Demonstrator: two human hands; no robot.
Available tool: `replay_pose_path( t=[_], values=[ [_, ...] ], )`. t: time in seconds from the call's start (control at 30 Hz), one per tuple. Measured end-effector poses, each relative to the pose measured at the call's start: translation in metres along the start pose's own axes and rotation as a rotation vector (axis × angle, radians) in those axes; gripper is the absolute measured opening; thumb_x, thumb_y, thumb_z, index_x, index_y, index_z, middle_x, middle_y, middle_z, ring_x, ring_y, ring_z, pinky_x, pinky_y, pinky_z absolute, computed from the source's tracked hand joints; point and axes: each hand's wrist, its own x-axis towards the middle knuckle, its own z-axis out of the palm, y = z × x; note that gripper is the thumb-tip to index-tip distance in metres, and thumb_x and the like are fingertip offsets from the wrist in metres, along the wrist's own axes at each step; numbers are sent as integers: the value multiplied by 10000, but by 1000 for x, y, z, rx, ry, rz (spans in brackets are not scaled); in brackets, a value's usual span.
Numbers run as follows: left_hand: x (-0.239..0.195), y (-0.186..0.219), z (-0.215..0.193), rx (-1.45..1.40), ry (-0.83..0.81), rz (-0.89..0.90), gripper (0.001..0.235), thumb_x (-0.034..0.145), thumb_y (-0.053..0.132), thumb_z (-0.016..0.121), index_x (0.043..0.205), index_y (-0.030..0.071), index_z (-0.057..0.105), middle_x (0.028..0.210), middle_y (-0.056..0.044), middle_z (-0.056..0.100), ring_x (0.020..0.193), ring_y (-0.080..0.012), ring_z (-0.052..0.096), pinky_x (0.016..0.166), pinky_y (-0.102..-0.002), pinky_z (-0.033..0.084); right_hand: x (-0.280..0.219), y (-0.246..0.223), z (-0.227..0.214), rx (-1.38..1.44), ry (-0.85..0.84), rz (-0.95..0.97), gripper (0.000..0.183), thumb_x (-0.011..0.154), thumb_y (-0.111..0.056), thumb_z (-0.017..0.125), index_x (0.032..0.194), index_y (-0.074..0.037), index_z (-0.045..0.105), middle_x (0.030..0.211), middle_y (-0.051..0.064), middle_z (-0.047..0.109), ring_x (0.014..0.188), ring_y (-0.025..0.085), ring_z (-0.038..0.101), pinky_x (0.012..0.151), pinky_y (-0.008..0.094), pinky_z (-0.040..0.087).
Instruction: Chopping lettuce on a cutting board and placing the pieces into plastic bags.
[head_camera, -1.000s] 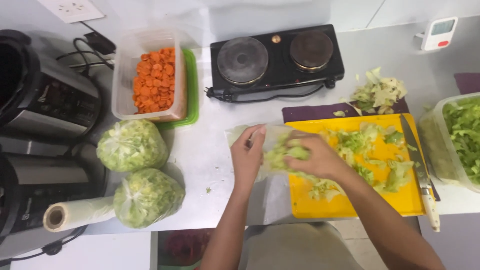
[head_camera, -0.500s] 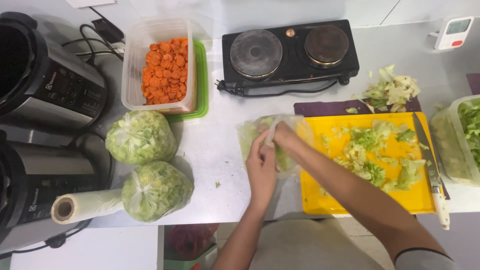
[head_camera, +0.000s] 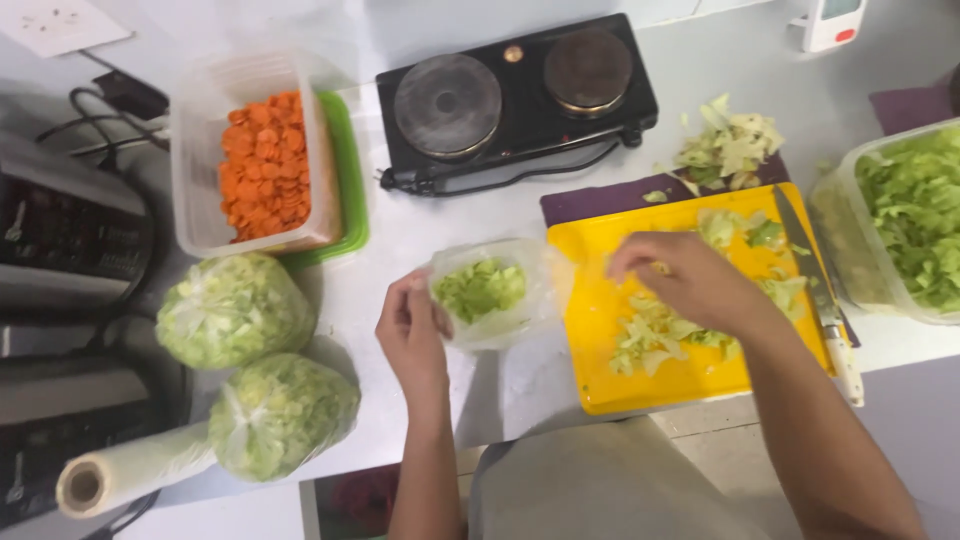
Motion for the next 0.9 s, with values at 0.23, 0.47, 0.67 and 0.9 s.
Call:
replay_pose_path(
  t=[0.23, 0.47, 0.67, 0.9],
  values=[
    [-20, -1, 18, -9, -33, -123, 247, 1053, 224, 573, 1084, 6, 685, 644, 27, 475, 522, -58, 427, 462, -247, 365, -54, 219, -9, -270, 525, 97, 250, 1003, -124, 587, 1224, -91, 699, 1356, 147, 651, 1296, 344, 569, 1079, 453, 432],
    [-27, -4, 25, 60, -37, -154, 244, 1034, 224, 572, 1094, 14, 681, 599, 7, 479, 502, -70, 437, 453, -250, 359, -46, 223, 37, -378, 476, 90, 472, 992, -391, 576, 1430, -219, 609, 1493, 148, 564, 1447, 373, 419, 1236, 565, 247],
    [-30, -4, 30, 84, -4, -159, 255, 1054, 227, 566, 1094, 6, 685, 617, 12, 466, 511, -67, 425, 467, -251, 361, -59, 137, 73, -615, 462, 79, 824, 743, -652, 685, 1419, -195, 578, 1514, 229, 414, 1391, 511, 346, 1114, 668, 221],
    [-31, 6, 49, 135, 17, -134, 256, 1028, 223, 601, 1121, -2, 683, 633, 36, 481, 506, -56, 430, 444, -255, 372, -61, 182, 97, -801, 510, 108, 537, 812, -447, 774, 1254, -157, 675, 1293, 170, 547, 1169, 415, 505, 943, 576, 417]
  ],
)
